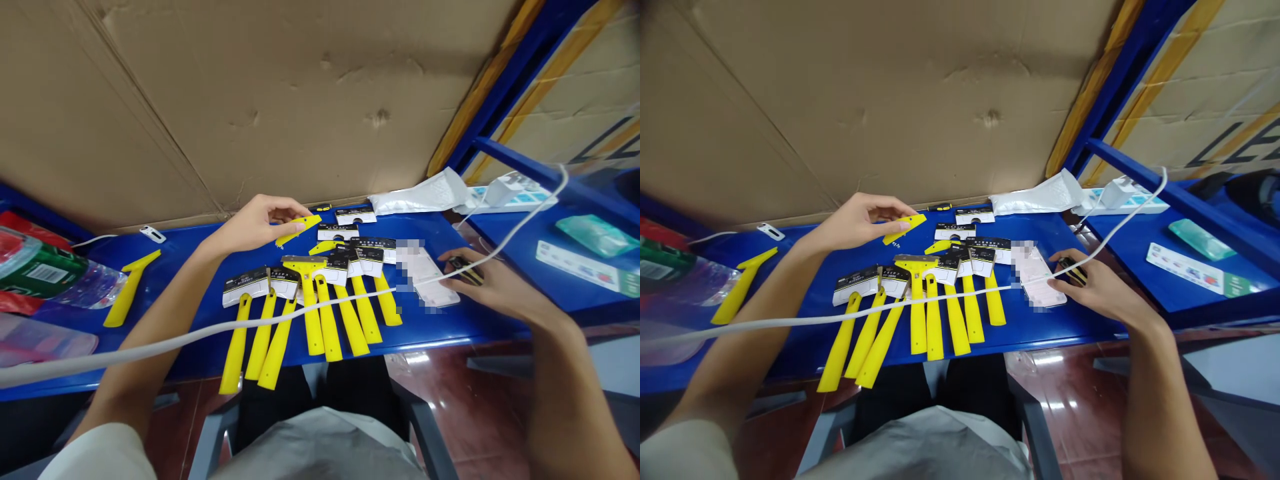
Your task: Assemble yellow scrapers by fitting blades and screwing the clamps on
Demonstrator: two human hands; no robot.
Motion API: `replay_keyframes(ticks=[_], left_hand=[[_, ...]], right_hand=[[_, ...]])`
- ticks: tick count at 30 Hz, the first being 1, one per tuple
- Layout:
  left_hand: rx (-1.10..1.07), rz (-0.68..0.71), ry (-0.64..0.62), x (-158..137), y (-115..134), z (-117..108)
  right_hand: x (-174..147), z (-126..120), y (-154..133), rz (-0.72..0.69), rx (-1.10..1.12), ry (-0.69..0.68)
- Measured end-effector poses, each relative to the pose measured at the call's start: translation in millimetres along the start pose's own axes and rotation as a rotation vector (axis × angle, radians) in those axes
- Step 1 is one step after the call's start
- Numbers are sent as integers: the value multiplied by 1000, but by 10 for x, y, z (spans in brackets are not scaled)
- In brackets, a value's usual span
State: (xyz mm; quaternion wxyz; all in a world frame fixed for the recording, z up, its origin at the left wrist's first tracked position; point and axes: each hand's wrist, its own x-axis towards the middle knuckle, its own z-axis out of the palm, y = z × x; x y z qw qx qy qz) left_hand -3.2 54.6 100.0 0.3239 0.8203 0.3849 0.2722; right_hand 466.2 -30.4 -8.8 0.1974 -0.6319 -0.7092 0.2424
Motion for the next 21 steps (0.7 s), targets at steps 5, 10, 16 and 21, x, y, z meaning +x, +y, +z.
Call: replay_keyframes(ticks=[5, 10, 16, 21], left_hand=[[-123, -102, 101, -156, -200, 52], [-192, -157, 163, -286, -308, 152], [-225, -171, 177, -274, -411, 189], [-274, -212, 140, -217, -507, 195]], right_hand=[[-124, -18, 19, 3, 41, -8], [-138, -13, 41, 1, 20, -26], [-84, -3, 55, 0, 4, -19], [-43, 16, -107, 45, -61, -19]])
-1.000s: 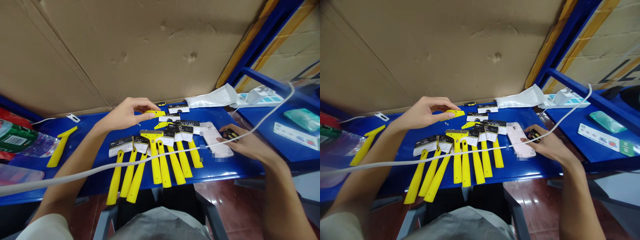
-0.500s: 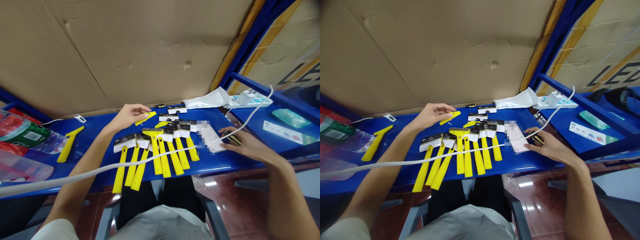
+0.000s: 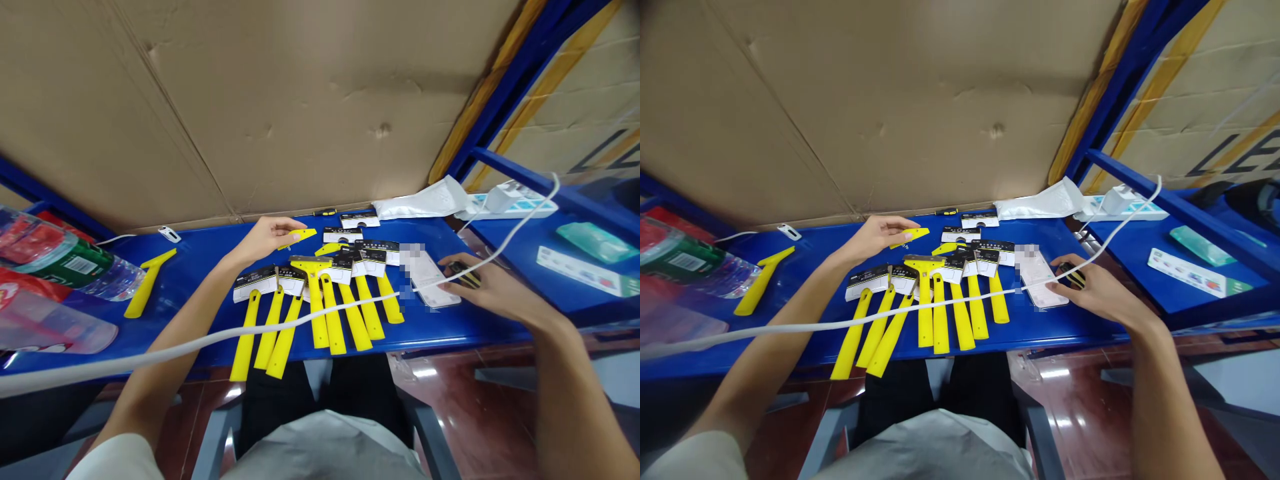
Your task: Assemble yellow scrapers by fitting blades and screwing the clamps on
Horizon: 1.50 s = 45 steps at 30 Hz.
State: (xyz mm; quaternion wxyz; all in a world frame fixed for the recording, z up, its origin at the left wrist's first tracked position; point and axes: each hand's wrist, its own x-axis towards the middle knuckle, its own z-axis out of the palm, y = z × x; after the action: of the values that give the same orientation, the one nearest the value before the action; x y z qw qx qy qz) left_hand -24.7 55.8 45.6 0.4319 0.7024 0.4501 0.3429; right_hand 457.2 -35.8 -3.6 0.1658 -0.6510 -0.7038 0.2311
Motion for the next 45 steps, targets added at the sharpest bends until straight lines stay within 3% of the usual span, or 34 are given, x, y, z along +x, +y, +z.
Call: replay_keyframes(ticks=[7, 12, 21, 36, 41, 45], left_hand=[[-3, -10, -44, 18, -104, 18], [2, 9, -51, -9, -131, -5], [12, 5, -42, -19, -153, 5], [57, 21, -53, -74, -176, 63], [60, 1, -67, -57, -214, 90], [41, -22, -111, -33, -259, 77]], right_hand=[[102, 77, -251, 93, -145, 36], [174, 183, -146, 137, -174, 45], [167, 79, -109, 106, -16, 74], [194, 117, 34, 82, 36, 123], [219, 114, -79, 56, 72, 269], [285, 37, -391, -73, 290, 388]])
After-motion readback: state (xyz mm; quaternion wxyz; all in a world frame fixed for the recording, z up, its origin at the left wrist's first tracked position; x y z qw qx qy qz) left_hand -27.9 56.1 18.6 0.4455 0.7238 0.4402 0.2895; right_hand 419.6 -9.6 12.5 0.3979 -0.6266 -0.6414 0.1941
